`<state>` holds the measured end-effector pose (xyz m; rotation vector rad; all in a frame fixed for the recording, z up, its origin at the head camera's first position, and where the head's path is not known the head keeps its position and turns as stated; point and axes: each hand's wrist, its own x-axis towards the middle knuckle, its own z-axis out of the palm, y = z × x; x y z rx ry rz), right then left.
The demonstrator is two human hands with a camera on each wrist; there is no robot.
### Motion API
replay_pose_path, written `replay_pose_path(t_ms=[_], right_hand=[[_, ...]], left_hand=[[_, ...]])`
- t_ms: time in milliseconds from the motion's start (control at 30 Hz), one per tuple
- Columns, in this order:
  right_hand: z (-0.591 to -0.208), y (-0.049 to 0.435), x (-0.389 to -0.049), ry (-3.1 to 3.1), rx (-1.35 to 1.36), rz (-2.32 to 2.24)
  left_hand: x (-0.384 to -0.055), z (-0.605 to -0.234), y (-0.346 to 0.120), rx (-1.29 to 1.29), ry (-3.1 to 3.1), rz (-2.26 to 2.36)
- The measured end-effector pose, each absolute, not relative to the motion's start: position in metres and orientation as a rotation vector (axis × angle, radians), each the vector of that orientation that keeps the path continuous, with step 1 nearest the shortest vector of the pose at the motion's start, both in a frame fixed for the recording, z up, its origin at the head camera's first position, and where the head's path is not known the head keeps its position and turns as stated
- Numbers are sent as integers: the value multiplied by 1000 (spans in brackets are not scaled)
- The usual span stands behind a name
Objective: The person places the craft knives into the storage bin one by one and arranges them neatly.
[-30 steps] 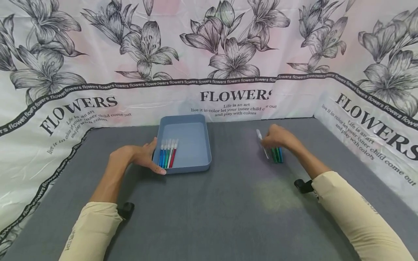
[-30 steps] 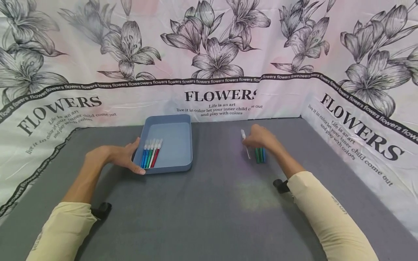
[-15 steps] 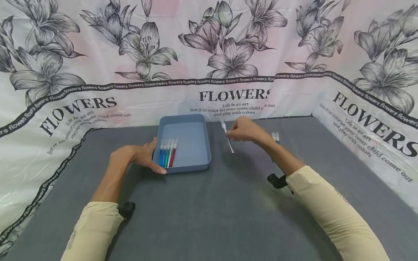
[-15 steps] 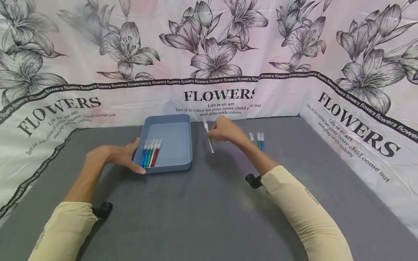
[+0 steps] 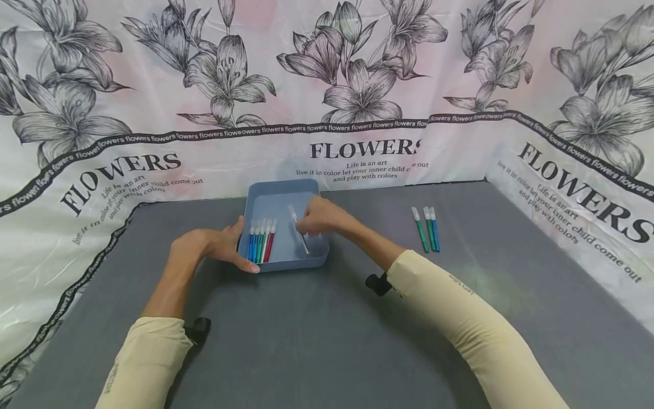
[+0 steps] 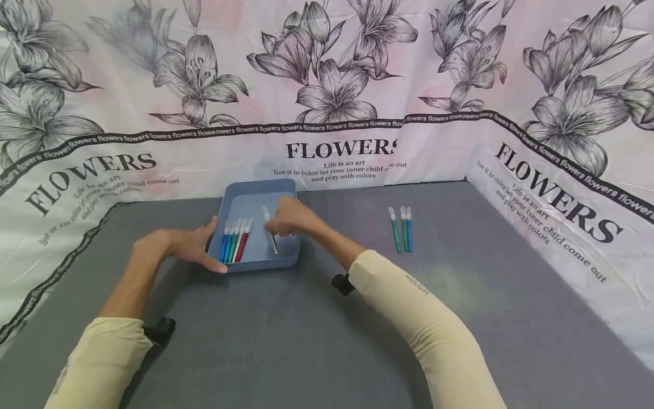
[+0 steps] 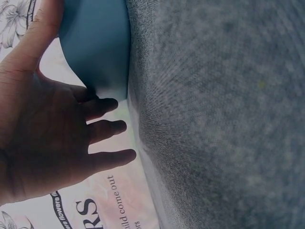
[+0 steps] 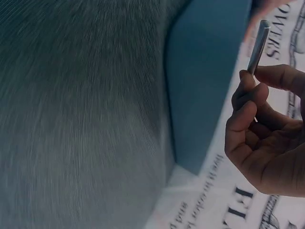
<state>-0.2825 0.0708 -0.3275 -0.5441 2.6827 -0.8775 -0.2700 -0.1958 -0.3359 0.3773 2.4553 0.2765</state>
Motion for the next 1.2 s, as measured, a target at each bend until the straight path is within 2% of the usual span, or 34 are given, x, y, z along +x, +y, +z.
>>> replay_pose_path(t_ms=[300, 800, 1033, 1200], right_hand=[[-338, 46, -290, 2598, -467, -931], [-338, 12, -284, 2606, -534, -559], [-331, 13, -278, 2557, -598, -541], [-322, 29, -270, 2543, -673, -649]], left_hand=[[-277, -328, -190, 398, 2457, 255], [-275, -331, -193, 411, 2469, 269], [-272, -334, -195, 385, 2457, 304], [-271, -335, -196, 373, 2453, 302]])
